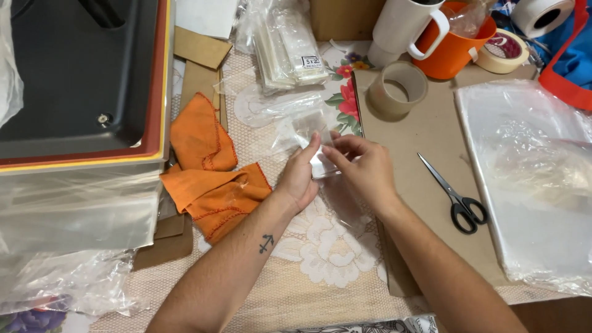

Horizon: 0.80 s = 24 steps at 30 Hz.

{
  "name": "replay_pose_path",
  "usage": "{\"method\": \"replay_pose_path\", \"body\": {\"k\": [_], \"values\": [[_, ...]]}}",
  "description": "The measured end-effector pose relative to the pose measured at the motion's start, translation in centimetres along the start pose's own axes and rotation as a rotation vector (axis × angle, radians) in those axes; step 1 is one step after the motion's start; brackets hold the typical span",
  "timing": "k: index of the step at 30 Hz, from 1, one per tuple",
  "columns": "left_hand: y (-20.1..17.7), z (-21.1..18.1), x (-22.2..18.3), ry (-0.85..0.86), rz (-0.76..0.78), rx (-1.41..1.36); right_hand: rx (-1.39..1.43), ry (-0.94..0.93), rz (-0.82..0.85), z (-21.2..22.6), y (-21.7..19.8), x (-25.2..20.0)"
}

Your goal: The person is sealing small plastic sleeves by folding the top and applying a piece of adhesive tape. They also use scissors to cut tape.

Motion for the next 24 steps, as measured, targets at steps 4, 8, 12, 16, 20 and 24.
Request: {"method": "replay_pose_path", "body": {"k": [4,8,12,16,20,24], "values": [[-0.3,0.7,0.6,0.058,-0.015,-0.056,-0.072,-0.134,-0.078,-2.1,-2.0,2.3],[1.1,0.0,-0.3,0.083,-0.028,0.07,0.045,-0.171,0.031,-2.3,-2.5,3.2],[1.5,0.0,-0.5,0.132,-0.05,0.221,0.132,-0.17,0.141,-2.1,-2.5,3.8],[-1.1,1.6,1.2,0.194,0.113,0.274,0.236,-0.185,0.197,-2.1,-2.2,3.9],[-0.7,0.7,0.8,0.165,0.125,0.211,0.301,-0.371,0.141,-2.7,-2.8,3.8],[-0.1,0.4,0.5,0.091,0.019,0.179,0.298,-0.494,0.123,-4.6,-2.8,4.4]]}}
Point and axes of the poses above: each hand's wrist, its own x-axis towards the middle knuckle, its own y-axis out of the palm, z = x × y, the point moved 1 cm from there along x, towards the middle knuckle, and after that the axes turned 10 degrees about y, right-handed, at the moved point
